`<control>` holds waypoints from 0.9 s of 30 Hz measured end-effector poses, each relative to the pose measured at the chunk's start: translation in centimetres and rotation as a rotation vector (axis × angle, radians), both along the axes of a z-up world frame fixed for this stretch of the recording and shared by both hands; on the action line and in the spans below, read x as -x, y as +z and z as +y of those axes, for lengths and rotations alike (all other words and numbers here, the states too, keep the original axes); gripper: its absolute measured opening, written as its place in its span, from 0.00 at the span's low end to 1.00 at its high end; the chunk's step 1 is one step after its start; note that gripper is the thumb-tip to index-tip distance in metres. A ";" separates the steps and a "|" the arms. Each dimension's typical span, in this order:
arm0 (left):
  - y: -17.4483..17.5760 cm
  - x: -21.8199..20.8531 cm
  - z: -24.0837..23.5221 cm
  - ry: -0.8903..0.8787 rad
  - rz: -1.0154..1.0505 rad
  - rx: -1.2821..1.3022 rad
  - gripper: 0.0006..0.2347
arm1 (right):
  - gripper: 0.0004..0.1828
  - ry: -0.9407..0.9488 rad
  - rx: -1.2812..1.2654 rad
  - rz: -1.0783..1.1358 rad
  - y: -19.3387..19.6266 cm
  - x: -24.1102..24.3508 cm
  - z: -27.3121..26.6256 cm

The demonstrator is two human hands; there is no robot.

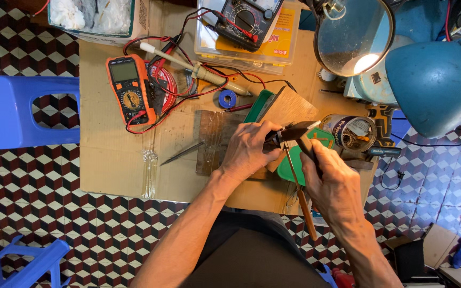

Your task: The person uses a hammer and a small chisel to carefully chip away at a small metal component held in a green clamp on a workbench. The person repeatedly taps the chisel with the hammer to remove material from the component.

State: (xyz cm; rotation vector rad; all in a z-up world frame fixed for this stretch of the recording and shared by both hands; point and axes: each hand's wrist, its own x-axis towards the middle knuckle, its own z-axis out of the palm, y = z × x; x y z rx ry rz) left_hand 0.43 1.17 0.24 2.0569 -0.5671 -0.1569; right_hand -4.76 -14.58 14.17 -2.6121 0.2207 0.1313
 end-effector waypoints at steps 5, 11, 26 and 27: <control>0.0 -0.1 -0.1 -0.010 0.083 -0.021 0.18 | 0.17 -0.009 0.012 -0.067 0.6 0.5 0.0; 0.0 0.0 0.0 -0.027 0.047 -0.005 0.19 | 0.17 0.003 0.047 0.063 0.4 0.0 0.2; 0.0 0.0 0.0 -0.009 0.046 -0.013 0.20 | 0.16 0.019 0.006 -0.018 0.3 0.1 0.2; 0.0 0.0 -0.1 -0.001 0.028 0.000 0.19 | 0.16 0.022 0.000 -0.034 0.3 0.1 0.1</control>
